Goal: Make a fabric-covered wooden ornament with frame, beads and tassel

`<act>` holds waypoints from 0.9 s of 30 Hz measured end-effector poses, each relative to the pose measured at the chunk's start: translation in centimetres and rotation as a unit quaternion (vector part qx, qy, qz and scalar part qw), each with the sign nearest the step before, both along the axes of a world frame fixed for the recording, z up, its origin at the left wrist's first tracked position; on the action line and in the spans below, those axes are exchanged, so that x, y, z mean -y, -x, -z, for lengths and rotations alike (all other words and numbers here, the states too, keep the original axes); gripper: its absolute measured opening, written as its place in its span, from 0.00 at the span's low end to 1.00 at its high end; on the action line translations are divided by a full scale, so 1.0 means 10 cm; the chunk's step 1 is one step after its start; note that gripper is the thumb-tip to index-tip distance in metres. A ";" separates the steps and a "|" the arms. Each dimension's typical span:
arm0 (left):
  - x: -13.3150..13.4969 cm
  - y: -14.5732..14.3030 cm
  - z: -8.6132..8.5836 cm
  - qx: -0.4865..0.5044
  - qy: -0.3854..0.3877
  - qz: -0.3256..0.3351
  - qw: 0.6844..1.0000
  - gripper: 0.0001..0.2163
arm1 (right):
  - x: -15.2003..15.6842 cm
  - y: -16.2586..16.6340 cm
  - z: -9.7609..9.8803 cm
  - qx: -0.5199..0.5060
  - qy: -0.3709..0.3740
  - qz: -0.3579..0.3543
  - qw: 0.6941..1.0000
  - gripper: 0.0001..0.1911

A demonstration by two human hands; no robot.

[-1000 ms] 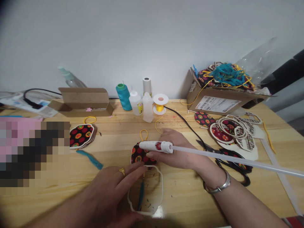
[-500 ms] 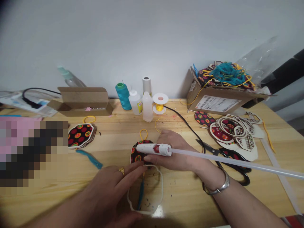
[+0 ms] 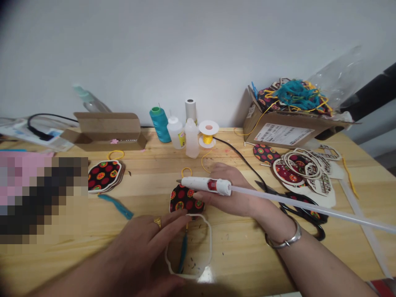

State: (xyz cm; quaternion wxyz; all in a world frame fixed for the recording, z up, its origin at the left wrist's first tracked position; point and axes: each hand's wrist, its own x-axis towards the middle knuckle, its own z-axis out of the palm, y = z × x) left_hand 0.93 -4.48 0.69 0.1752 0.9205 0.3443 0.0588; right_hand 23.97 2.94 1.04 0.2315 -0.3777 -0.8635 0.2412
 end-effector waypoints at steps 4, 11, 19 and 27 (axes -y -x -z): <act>0.01 0.07 0.09 0.092 -0.030 0.022 0.995 0.38 | 0.00 -0.02 0.02 -0.037 0.002 -0.038 0.999 0.21; -0.04 0.08 -0.01 0.076 0.036 0.105 0.991 0.28 | 0.05 0.01 0.05 -0.009 0.025 -0.096 0.995 0.20; -0.04 0.06 -0.03 0.033 0.089 0.099 0.991 0.35 | 0.05 0.07 0.03 0.063 0.018 -0.102 0.993 0.22; -0.03 0.04 -0.03 0.031 0.069 0.094 0.993 0.33 | 0.04 0.06 0.04 0.059 0.024 -0.093 0.994 0.20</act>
